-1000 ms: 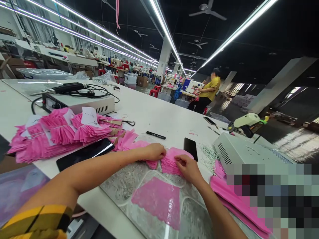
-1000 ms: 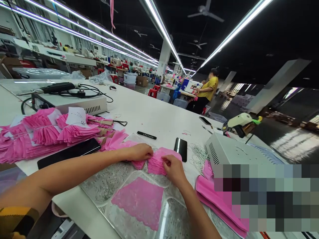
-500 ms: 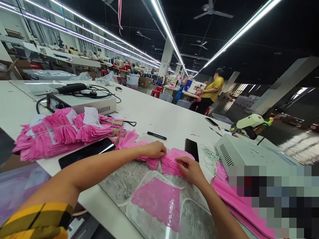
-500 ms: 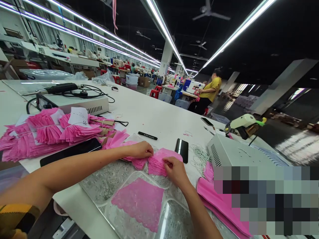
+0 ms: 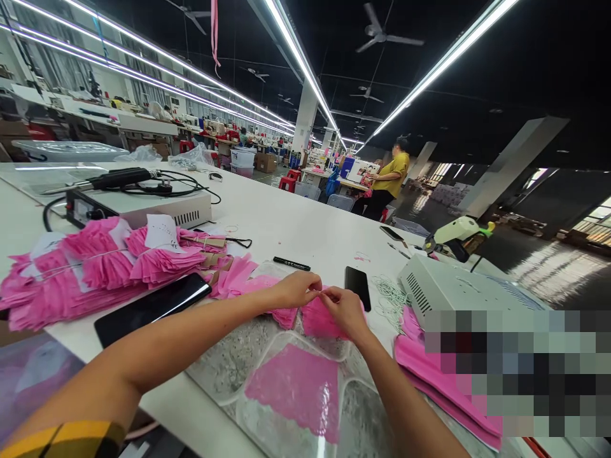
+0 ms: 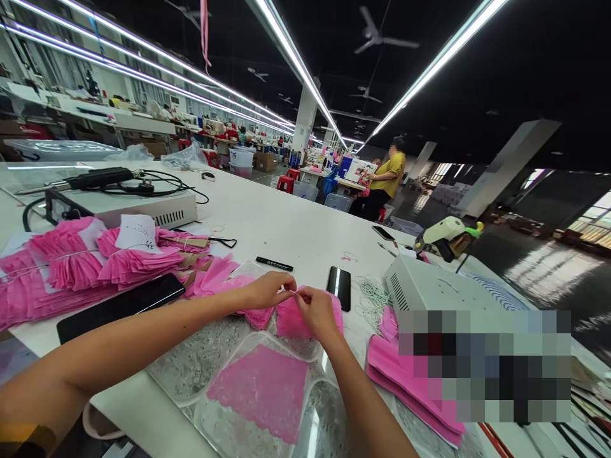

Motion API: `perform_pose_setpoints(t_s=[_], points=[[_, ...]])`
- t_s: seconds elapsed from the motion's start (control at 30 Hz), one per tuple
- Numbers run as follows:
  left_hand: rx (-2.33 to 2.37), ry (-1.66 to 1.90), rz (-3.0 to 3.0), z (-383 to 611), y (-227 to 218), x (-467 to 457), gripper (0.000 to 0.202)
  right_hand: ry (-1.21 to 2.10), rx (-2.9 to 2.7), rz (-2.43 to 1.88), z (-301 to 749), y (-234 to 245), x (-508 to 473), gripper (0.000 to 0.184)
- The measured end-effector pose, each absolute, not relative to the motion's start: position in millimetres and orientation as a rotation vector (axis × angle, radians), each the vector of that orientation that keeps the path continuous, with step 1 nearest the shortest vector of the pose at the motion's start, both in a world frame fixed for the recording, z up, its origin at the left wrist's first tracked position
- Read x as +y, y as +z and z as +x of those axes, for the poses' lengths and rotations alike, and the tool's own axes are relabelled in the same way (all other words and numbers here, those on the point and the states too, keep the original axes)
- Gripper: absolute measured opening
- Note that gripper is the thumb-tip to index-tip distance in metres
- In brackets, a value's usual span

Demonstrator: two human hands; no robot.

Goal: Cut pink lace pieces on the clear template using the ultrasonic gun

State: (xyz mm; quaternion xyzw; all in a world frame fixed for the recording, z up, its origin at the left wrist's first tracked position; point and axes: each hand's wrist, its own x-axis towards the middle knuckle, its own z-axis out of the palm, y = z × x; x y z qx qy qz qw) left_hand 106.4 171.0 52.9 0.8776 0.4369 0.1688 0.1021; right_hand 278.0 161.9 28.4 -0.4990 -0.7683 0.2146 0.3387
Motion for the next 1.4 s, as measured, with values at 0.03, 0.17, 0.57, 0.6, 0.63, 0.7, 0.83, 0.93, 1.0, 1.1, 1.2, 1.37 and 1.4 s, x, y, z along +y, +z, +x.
perform_pose_setpoints(t_s=[0.03, 0.17, 0.57, 0.6, 0.63, 0.7, 0.83, 0.93, 1.0, 1.1, 1.2, 1.37, 1.4], points=[[1.33, 0.493, 2.575, 108.0, 49.9, 171.3, 0.023, 0.572, -1.991, -1.31, 279.4, 30.2, 162.7, 0.031], [1.453, 0.41, 2.511, 114.0, 37.4, 170.2, 0.025, 0.623, -1.915, -1.342, 290.5, 42.0, 164.7, 0.03], [1.706, 0.342, 2.47, 185.6, 65.8, 145.3, 0.035, 0.469, -1.594, -1.421, 316.7, 74.9, 157.9, 0.027], [1.732, 0.344, 2.461, 194.6, 67.0, 145.3, 0.035, 0.43, -1.584, -1.438, 319.7, 78.3, 156.2, 0.027], [1.749, 0.35, 2.459, 202.4, 68.1, 145.4, 0.033, 0.382, -1.57, -1.461, 324.1, 82.2, 153.6, 0.026], [1.744, 0.365, 2.488, 214.2, 70.3, 144.0, 0.03, 0.261, -1.534, -1.524, 337.4, 90.1, 144.4, 0.025], [1.539, 0.373, 2.683, 223.1, 70.8, 129.0, 0.024, 0.018, -1.481, -1.719, 375.1, 94.7, 100.6, 0.022], [1.238, 0.345, 2.871, 220.5, 60.8, 105.8, 0.017, -0.033, -1.521, -1.91, 397.8, 78.6, 49.7, 0.019], [1.023, 0.291, 2.953, 216.5, 50.3, 86.0, 0.016, -0.011, -1.57, -2.035, 407.5, 62.0, 15.6, 0.022], [0.761, 0.194, 2.998, 210.4, 38.2, 55.7, 0.013, 0.05, -1.655, -2.181, 418.1, 41.6, -25.6, 0.023], [0.605, 0.107, 2.983, 207.6, 37.6, 36.0, 0.008, 0.086, -1.876, -2.341, 425.4, 36.4, -49.9, 0.022], [0.624, 0.042, 2.91, 213.6, 49.8, 44.7, 0.011, 0.181, -2.035, -2.4, 423.9, 52.5, -55.1, 0.019], [0.653, 0.046, 2.897, 215.9, 52.6, 51.2, 0.014, 0.193, -2.038, -2.363, 422.1, 55.8, -52.4, 0.017]])
